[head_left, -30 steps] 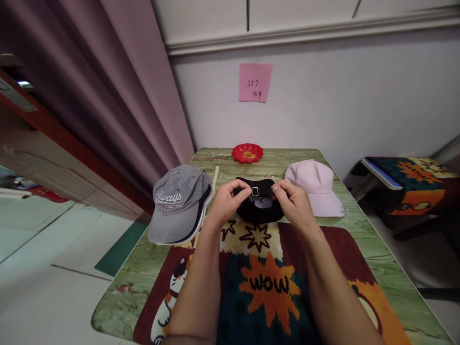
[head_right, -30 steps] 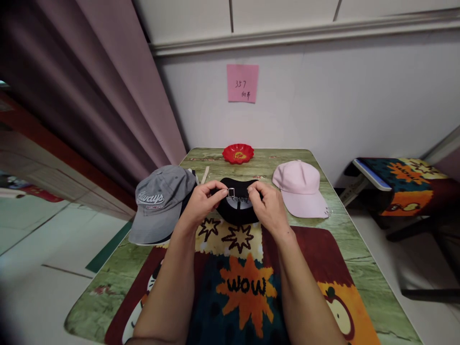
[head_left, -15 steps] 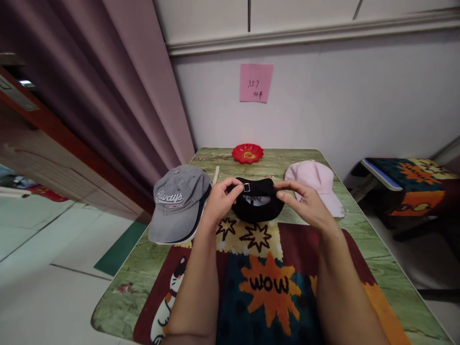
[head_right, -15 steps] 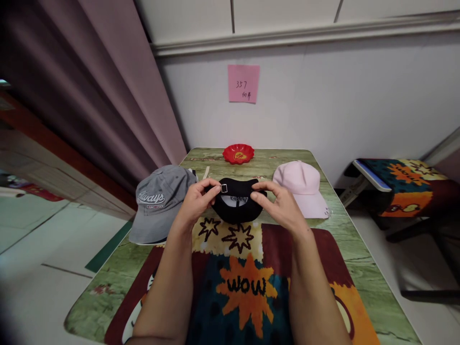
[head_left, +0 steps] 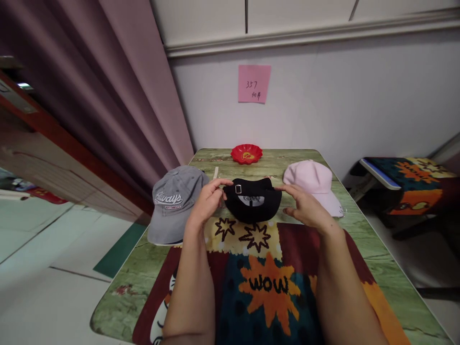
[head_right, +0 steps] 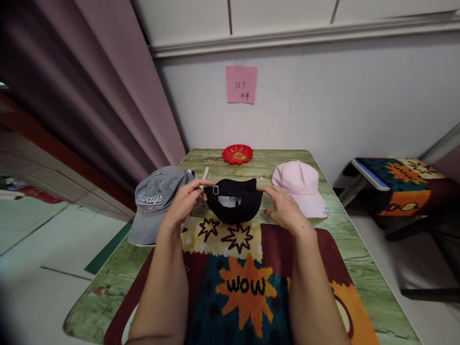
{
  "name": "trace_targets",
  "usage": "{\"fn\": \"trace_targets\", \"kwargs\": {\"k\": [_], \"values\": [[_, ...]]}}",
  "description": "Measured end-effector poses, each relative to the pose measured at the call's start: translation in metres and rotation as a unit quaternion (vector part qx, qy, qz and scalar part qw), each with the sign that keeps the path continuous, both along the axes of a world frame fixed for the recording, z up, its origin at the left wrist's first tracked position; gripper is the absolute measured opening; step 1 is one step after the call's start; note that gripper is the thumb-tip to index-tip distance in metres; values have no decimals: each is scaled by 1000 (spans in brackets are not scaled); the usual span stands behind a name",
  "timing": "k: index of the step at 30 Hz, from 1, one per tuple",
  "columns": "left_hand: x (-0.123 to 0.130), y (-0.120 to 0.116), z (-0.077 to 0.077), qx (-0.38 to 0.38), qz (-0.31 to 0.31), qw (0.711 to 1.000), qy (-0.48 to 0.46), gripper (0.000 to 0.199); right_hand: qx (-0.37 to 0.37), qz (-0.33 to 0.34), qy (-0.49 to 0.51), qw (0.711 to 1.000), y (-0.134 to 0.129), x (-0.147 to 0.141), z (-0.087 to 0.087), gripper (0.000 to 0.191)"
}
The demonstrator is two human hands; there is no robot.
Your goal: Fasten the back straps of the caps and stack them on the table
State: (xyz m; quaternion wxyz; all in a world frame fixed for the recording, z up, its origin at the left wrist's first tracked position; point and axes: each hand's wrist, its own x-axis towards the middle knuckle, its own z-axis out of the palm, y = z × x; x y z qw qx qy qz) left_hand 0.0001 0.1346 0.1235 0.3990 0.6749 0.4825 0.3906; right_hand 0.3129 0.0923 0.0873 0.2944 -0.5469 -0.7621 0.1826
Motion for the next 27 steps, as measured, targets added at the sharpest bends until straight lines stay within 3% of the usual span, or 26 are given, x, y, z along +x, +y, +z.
{"fn": "trace_targets", "kwargs": {"k": [4,8,12,16,19,22,27], "values": [[-6,5,-10,106,22,989,105,51,13,-19,-6,1000,1,-6,0,70],[-5,11,-19,111,19,985,128,46,32,-36,5,999,5,-11,-4,57],[-1,10,-16,98,26,990,99,25,34,-48,41,997,6,-14,-5,24],[1,1,-3,46,-22,998,-40,6,41,-11,183,982,1,-16,10,10],[4,-6,5,-19,-45,977,-209,22,25,-5,364,931,-4,-21,23,21],[17,-9,8,-71,-31,932,-355,31,-3,-51,511,858,-5,-30,29,28],[50,-6,3,-136,3,877,-461,31,-33,-112,622,775,5,-36,19,29]]}}
